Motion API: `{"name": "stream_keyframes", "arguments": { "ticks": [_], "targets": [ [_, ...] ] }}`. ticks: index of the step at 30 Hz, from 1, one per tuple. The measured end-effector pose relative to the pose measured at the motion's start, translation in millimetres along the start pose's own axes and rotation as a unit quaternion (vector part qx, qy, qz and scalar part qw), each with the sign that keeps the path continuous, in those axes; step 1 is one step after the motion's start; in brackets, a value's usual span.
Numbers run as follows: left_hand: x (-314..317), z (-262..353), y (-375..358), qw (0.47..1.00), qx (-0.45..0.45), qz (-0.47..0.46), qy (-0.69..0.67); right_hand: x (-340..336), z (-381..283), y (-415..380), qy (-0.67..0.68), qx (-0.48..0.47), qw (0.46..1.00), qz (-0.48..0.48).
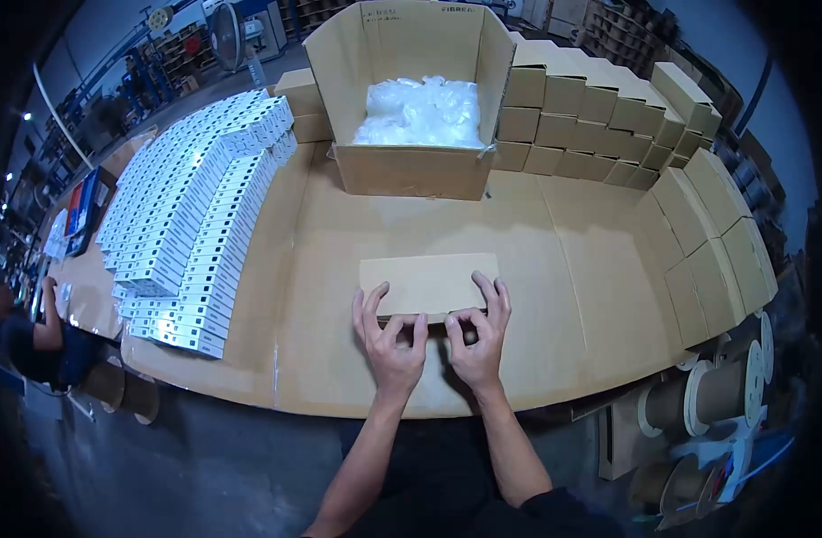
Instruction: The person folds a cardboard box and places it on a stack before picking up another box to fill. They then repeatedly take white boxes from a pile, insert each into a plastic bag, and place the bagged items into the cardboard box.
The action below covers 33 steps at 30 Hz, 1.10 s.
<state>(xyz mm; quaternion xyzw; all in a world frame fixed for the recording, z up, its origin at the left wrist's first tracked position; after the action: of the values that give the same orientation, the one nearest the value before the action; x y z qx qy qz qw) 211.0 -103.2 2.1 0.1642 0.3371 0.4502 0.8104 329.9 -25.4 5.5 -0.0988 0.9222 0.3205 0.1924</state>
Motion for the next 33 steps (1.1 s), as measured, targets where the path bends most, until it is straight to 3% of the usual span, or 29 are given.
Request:
{"name": "stream_keyframes", "arguments": {
  "ticks": [13,15,16,18,19,20,24,26,28,29,32,33],
  "targets": [
    [4.7,-6.4,0.5,1.0,-0.005,0.02,0.006,13.5,7.7,0.5,-0.034,-0.025,0.998,0.04],
    [-2.8,-5.5,5.7,0.993,-0.069,0.031,-0.094,8.6,2.7,-2.0,0.018,-0.032,0.997,0.064],
    [-5.1,-5.0,11.0,0.984,-0.099,0.036,-0.145,5.9,3.9,-0.4,0.023,0.002,0.998,0.065],
    [-6.3,-12.7,18.2,0.994,-0.046,0.02,-0.094,-3.7,12.3,1.1,0.035,0.073,0.995,0.063],
    [-5.7,-17.7,20.0,0.997,-0.02,0.01,-0.069,-4.0,23.6,6.4,0.037,0.065,0.995,0.071],
    [-2.9,-22.1,22.2,0.999,0.007,0.0,-0.045,1.5,38.6,7.4,0.116,0.102,0.987,0.046],
    [10.3,-31.9,28.0,0.987,-0.094,-0.021,-0.13,5.6,32.7,17.1,0.087,0.175,0.979,0.061],
    [12.1,-40.6,33.0,0.998,0.017,-0.014,-0.054,9.0,40.1,13.8,0.079,0.118,0.986,0.087],
    [30.8,-42.4,36.8,0.941,-0.051,0.061,-0.328,5.0,36.3,8.2,0.124,0.14,0.975,0.122],
    [33.3,-48.1,37.8,0.935,-0.081,-0.006,-0.345,3.8,38.3,5.7,0.175,0.111,0.964,0.169],
    [61.7,-53.0,43.3,0.903,-0.157,-0.174,-0.359,-31.5,76.4,-12.0,0.079,0.206,0.971,0.09],
    [77.6,-47.6,50.0,0.898,-0.17,-0.213,-0.346,-53.6,62.4,-3.7,0.113,0.256,0.958,0.066]
  ]
}}
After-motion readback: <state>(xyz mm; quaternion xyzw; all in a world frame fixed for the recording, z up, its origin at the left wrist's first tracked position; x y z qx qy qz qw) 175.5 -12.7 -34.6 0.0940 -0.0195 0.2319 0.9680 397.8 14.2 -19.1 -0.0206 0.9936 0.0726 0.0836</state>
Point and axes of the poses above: each hand's wrist, its own y-axis towards the middle knuckle, its own x-axis out of the palm, z = x × y, the point moved 1 cm from there along y, towards the middle knuckle
